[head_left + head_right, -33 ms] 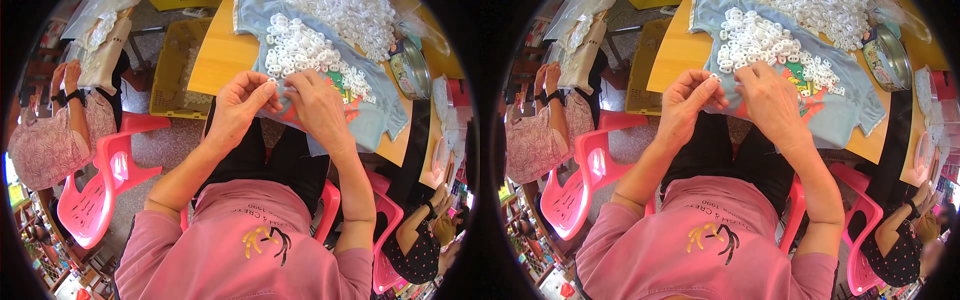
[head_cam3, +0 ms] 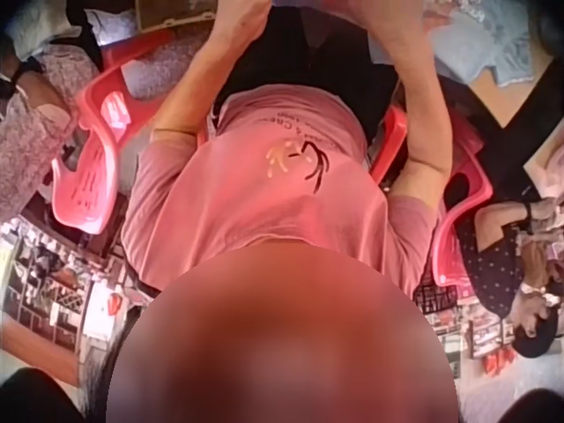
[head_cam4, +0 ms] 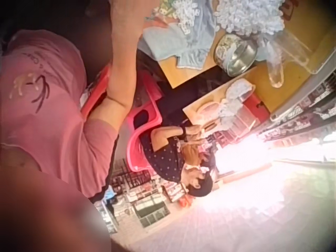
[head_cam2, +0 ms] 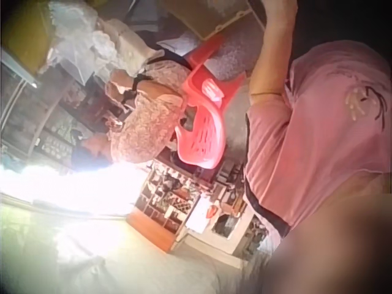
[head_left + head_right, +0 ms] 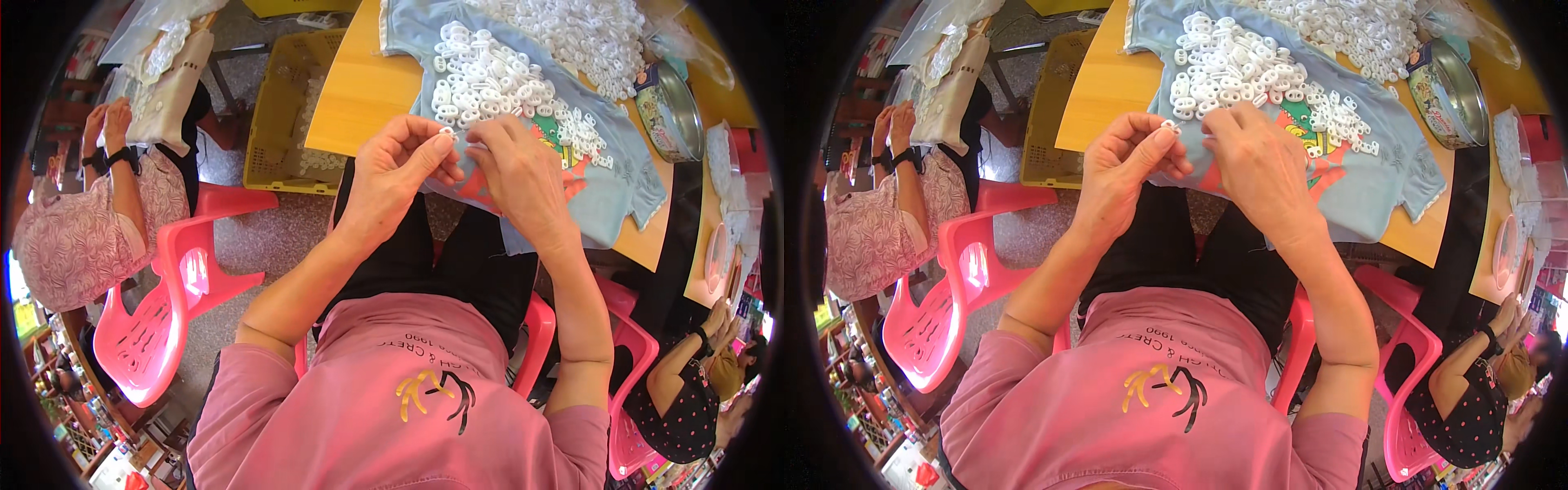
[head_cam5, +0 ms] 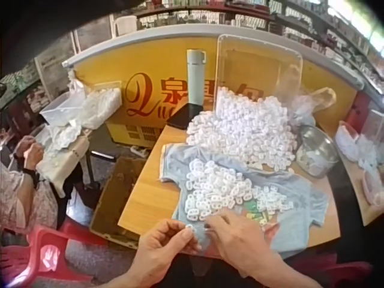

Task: Sorting and inspecting small white plastic components on a table.

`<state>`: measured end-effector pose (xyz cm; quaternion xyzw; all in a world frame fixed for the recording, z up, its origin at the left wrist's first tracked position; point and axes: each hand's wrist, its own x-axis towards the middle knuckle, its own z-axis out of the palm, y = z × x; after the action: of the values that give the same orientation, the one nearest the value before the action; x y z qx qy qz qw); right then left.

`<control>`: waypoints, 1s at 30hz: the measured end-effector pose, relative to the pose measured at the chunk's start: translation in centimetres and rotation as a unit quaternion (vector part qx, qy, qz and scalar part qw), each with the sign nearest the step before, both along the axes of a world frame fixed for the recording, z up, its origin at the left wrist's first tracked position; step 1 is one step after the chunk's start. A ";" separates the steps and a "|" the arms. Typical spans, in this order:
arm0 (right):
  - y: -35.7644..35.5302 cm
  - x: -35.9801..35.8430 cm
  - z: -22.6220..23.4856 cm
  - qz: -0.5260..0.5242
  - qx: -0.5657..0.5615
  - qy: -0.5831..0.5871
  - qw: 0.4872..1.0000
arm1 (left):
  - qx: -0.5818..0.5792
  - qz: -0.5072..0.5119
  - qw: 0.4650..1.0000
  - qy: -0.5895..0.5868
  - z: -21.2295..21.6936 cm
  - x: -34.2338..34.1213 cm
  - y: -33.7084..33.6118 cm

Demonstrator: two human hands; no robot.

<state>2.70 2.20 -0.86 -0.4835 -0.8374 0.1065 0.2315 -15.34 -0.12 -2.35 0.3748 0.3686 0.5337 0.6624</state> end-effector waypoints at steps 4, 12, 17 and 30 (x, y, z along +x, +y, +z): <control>-0.6 1.3 -0.3 -0.062 -0.104 0.265 0.957 | -0.007 -0.020 1.000 -0.010 0.4 1.0 0.2; -2.2 2.8 1.4 -0.102 -0.277 0.602 0.742 | -0.003 -0.049 0.999 0.011 2.1 3.9 0.8; -2.6 3.5 1.4 -0.109 -0.252 0.596 0.754 | -0.020 -0.062 0.998 0.014 2.1 5.3 0.9; -2.9 3.7 1.8 -0.108 -0.179 0.540 0.815 | -0.023 -0.088 0.996 0.005 2.7 6.2 1.1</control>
<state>6.41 -0.73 0.96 -0.4684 -0.4869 0.4731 0.5655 -9.13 0.97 0.40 0.3929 0.3495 0.4624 0.7139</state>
